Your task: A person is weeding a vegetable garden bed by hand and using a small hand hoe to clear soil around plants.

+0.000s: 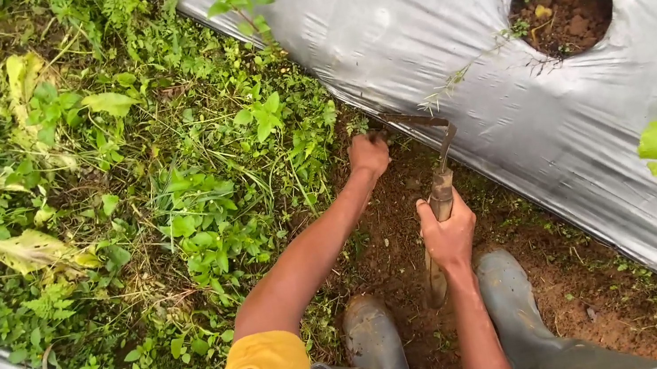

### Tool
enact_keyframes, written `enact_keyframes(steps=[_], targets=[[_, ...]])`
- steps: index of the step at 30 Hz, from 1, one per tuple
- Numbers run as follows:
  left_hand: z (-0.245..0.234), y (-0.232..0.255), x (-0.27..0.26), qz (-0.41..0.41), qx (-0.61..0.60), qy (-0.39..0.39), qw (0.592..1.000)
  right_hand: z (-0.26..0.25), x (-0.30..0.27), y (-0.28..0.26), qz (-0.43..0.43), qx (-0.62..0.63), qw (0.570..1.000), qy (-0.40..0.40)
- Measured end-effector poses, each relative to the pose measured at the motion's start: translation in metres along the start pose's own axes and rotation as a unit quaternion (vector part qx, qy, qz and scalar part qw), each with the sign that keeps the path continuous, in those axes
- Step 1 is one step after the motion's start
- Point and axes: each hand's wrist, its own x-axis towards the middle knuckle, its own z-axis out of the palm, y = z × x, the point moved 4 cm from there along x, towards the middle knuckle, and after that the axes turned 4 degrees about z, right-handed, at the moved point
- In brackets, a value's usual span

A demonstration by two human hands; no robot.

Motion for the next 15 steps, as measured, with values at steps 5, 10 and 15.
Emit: enact_keyframes(steps=[5,10,15], targets=[[-0.016,0.006,-0.031,0.075,0.135,-0.029,0.988,0.0,-0.002,-0.005,0.006,-0.002,1.0,0.009],[-0.043,0.011,-0.066,0.069,0.138,0.006,0.988,-0.003,-0.001,-0.003,0.007,0.005,1.0,0.003],[-0.048,0.066,-0.105,0.147,0.177,0.013,0.973,-0.007,0.0,-0.003,0.008,0.019,1.0,0.005]])
